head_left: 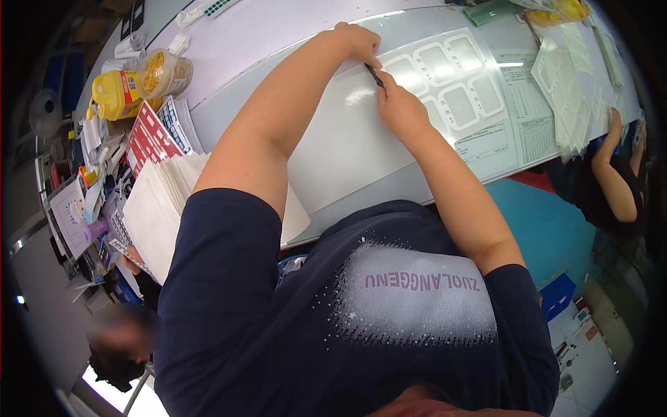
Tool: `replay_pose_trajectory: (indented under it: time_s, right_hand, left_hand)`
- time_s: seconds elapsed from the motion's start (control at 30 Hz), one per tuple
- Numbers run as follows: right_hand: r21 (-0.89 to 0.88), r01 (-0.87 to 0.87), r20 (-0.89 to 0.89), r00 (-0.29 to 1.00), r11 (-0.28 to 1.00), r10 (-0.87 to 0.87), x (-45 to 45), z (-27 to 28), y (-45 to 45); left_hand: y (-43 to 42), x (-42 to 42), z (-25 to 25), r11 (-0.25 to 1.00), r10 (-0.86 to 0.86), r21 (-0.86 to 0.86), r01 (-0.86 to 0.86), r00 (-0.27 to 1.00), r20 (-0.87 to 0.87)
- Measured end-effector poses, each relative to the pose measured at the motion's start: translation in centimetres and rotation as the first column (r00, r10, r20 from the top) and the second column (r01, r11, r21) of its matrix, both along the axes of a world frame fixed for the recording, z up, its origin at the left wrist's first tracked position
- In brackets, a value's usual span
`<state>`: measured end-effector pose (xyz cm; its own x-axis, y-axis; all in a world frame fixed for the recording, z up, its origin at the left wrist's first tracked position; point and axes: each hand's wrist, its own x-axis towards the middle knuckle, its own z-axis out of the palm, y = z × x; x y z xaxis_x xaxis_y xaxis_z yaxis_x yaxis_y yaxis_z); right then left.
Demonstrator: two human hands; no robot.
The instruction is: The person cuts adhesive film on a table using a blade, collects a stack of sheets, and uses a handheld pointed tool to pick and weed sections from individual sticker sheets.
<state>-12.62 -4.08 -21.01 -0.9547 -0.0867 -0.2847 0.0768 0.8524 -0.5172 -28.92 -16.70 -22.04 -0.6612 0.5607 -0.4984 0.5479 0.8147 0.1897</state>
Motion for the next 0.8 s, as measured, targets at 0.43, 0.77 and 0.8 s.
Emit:
replay_pose_trajectory:
  time_s: [0.43,0.77,0.8]
  right_hand:
    - [-0.028,0.016,0.040,0.999,0.999,-0.015,1.0,0.4,0.2]
    - [-0.080,0.054,0.017,0.998,0.995,-0.053,7.7,1.1,3.9]
    - [-0.083,0.062,0.027,0.998,0.995,-0.060,8.7,1.3,4.4]
  left_hand:
    - [-0.2,0.5,-0.3,1.000,0.003,0.031,-0.002,0.999,-0.041]
    - [-0.3,0.9,-0.6,0.998,-0.010,0.063,0.017,0.995,-0.100]
    - [-0.3,0.9,-0.5,0.998,-0.011,0.062,0.017,0.995,-0.101]
